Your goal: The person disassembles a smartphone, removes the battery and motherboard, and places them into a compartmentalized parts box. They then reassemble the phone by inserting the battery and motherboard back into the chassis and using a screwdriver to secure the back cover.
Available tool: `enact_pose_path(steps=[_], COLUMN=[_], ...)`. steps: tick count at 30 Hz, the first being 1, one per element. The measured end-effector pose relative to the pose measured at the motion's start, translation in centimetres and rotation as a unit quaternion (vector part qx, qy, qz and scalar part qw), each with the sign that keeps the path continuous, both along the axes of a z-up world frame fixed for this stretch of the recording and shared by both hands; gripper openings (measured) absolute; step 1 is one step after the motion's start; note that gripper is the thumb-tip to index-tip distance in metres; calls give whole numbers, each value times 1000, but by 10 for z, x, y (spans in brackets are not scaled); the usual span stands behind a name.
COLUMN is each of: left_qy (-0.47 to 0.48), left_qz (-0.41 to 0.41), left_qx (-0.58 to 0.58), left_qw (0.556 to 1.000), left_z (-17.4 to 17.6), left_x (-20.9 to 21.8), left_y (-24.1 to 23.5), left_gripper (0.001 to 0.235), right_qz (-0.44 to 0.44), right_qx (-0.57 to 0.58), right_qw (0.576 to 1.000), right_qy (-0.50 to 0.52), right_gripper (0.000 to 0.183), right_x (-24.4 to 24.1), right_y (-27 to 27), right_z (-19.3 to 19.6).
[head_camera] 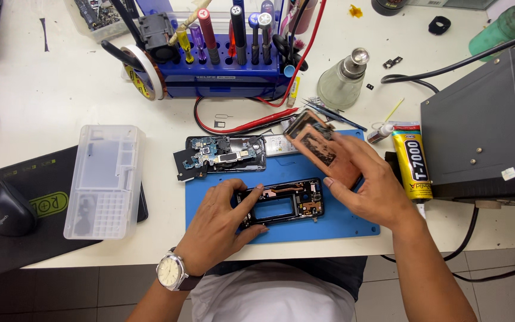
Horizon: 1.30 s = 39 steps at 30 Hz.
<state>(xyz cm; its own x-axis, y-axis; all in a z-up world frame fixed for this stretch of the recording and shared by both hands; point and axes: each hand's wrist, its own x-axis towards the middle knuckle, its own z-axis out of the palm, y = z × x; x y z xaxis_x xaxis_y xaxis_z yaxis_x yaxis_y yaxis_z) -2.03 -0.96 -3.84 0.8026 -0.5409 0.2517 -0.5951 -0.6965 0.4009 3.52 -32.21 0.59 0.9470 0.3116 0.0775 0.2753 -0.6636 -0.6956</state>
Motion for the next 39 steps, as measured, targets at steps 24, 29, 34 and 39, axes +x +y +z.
enact_pose_path(steps=[24, 29, 34, 39], left_qy=[-8, -6, 5, 63], left_qz=[-32, -22, -5, 14], left_qx=[-6, -9, -10, -179], left_qw=[999, 1000, 1000, 982], left_z=[6, 4, 7, 22], left_x=[2, 0, 6, 15], left_y=[14, 12, 5, -5], left_gripper=[67, 73, 63, 39], right_qz=[226, 155, 124, 78], right_qx=[-121, -53, -35, 90], right_qw=[964, 982, 990, 990], right_qy=[-67, -97, 52, -81], right_gripper=[70, 38, 25, 11], right_x=[61, 21, 1, -10], right_y=[43, 32, 16, 13], right_z=[-22, 11, 6, -5])
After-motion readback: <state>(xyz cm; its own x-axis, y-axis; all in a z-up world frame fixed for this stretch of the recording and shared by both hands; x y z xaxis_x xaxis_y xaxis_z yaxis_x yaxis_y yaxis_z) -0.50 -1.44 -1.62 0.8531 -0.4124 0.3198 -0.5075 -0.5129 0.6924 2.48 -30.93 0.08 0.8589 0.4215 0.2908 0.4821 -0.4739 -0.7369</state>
